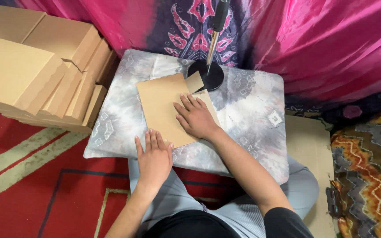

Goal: Assembling a cardboard box by folding and tucking flaps.

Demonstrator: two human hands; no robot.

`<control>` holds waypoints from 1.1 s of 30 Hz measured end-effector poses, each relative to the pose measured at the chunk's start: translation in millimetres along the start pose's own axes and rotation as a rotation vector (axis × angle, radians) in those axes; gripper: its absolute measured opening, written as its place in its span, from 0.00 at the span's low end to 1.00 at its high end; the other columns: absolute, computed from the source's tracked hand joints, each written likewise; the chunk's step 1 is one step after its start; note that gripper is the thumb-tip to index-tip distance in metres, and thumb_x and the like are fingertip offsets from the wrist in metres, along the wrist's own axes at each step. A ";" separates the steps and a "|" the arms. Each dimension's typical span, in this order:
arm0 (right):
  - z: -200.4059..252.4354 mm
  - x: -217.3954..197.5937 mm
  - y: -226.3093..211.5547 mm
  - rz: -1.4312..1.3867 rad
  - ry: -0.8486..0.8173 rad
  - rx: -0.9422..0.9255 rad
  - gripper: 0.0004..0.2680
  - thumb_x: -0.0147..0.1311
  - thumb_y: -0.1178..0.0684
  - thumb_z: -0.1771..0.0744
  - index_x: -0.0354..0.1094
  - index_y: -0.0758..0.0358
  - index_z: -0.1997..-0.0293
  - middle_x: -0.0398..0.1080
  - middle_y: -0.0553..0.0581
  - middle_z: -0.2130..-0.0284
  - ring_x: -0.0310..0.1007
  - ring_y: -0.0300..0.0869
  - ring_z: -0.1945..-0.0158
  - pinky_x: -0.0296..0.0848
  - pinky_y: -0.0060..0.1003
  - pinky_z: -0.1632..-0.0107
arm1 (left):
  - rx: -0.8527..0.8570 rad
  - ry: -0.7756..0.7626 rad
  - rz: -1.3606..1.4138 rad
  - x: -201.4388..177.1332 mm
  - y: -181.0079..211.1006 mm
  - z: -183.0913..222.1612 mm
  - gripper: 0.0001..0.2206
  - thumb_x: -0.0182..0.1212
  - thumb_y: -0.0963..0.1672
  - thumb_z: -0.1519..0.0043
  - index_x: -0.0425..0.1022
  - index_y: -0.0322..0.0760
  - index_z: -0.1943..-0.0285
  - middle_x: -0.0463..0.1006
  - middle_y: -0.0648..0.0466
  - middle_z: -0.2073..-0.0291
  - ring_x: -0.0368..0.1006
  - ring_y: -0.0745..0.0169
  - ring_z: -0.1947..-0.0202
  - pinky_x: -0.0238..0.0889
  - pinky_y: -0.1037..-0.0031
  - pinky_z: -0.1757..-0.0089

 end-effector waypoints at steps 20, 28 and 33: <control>-2.5 1.6 0.9 0.006 -0.030 0.015 0.19 0.34 0.40 0.27 0.57 0.49 0.27 0.53 0.62 0.27 0.45 0.56 0.23 0.46 0.56 0.26 | -0.043 -0.028 0.046 -4.7 -9.5 6.3 0.31 0.38 0.56 0.28 0.66 0.25 0.31 0.69 0.33 0.34 0.57 0.42 0.27 0.26 0.32 0.34; -2.4 0.6 0.0 0.006 -0.029 0.021 0.19 0.34 0.40 0.27 0.57 0.48 0.27 0.53 0.61 0.27 0.45 0.55 0.23 0.46 0.56 0.26 | -0.027 0.109 0.051 -4.0 -25.7 -4.9 0.27 0.43 0.56 0.28 0.79 0.34 0.41 0.82 0.44 0.48 0.72 0.47 0.37 0.38 0.36 0.35; -0.9 -1.0 -1.2 0.013 -0.029 0.012 0.19 0.34 0.40 0.27 0.57 0.48 0.27 0.54 0.62 0.28 0.46 0.56 0.23 0.47 0.57 0.27 | -0.055 0.182 0.311 -13.3 -29.5 6.2 0.21 0.58 0.50 0.33 0.78 0.28 0.41 0.80 0.38 0.46 0.75 0.43 0.42 0.67 0.57 0.48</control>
Point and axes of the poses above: each hand's wrist, its own z-axis away from the middle knuckle, its own x-axis out of the palm, y = z × x, the point moved 3 cm from there along -z, towards the middle knuckle
